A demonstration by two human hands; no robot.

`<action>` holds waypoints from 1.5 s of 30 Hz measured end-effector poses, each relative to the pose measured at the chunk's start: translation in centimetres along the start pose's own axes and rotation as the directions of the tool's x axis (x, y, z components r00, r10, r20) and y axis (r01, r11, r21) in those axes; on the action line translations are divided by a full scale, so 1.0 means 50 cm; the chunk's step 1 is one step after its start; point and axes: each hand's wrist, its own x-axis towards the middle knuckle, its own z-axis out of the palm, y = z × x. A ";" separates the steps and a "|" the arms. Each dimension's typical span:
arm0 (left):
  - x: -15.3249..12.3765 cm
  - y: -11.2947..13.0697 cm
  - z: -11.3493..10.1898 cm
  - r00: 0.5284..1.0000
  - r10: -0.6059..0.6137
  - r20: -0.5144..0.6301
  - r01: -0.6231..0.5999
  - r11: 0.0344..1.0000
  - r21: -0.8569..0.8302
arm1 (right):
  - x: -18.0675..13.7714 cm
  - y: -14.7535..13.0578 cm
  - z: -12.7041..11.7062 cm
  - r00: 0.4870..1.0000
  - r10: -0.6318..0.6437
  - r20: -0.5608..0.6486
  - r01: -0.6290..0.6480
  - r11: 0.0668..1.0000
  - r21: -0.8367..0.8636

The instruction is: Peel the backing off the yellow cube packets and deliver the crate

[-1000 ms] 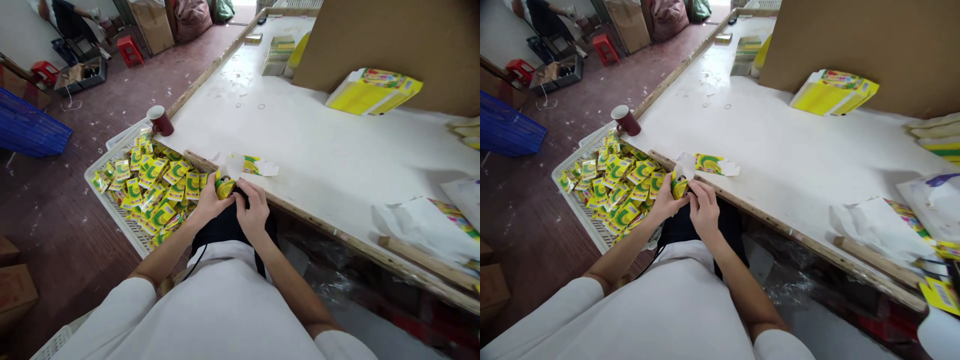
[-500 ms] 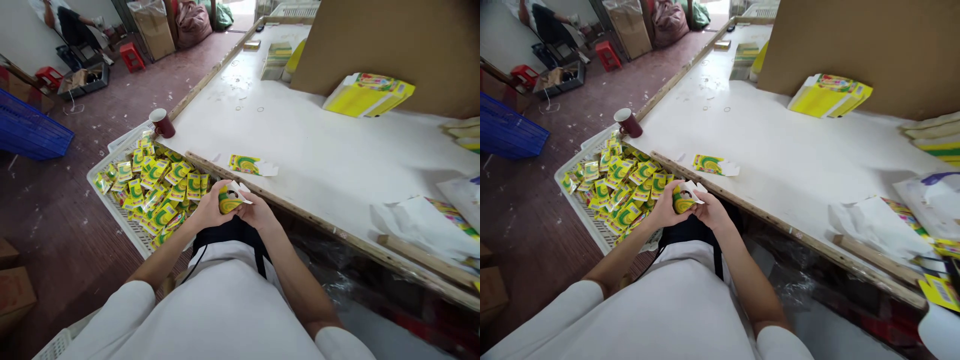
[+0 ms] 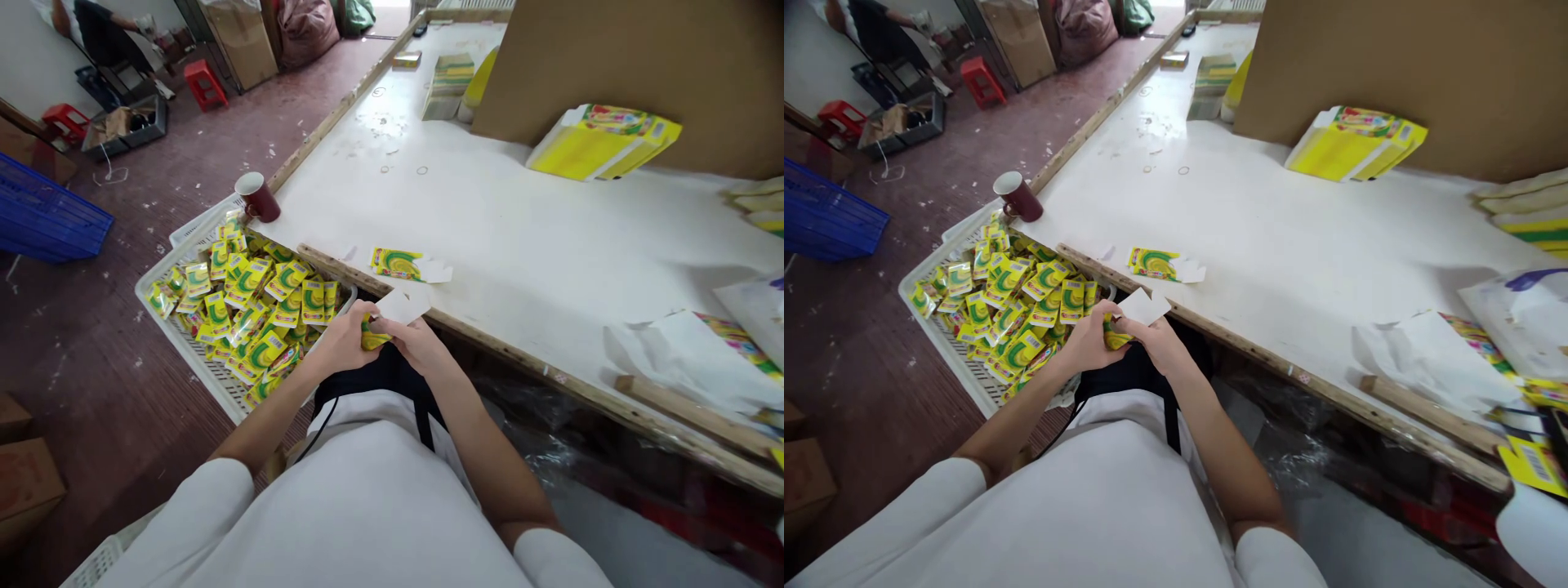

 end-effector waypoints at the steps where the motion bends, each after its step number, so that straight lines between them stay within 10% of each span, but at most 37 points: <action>1: -0.001 -0.002 0.000 0.999 -0.018 0.028 0.017 1.000 0.017 | 0.003 0.007 -0.004 1.000 -0.005 0.006 0.005 0.999 -0.043; 5: 0.005 -0.008 -0.001 0.990 -0.098 0.103 0.100 0.995 -0.013 | 0.004 0.034 -0.012 0.971 -0.237 0.015 0.232 0.933 -0.277; 9: 0.012 -0.012 0.004 0.998 -0.030 0.048 0.035 0.995 -0.098 | -0.009 0.039 -0.007 0.865 -0.473 0.164 0.473 0.665 -0.578; 13: 0.011 -0.007 -0.009 0.993 -0.106 -0.053 0.106 0.994 -0.006 | -0.011 0.034 -0.015 0.803 -0.587 0.103 0.474 0.526 -0.706; 18: 0.004 0.004 -0.047 0.992 -0.109 -0.068 0.112 0.992 0.050 | -0.011 0.024 -0.038 0.774 -0.536 0.337 0.565 0.343 -0.750; 25: 0.005 0.011 -0.063 0.997 -0.063 -0.043 0.065 0.997 0.046 | -0.012 -0.024 -0.064 0.763 -0.426 0.486 0.615 0.249 -0.748; 45: 0.016 0.011 -0.070 0.994 -0.093 -0.050 0.095 0.994 0.053 | -0.008 -0.019 -0.038 0.762 -0.475 0.441 0.577 0.187 -0.795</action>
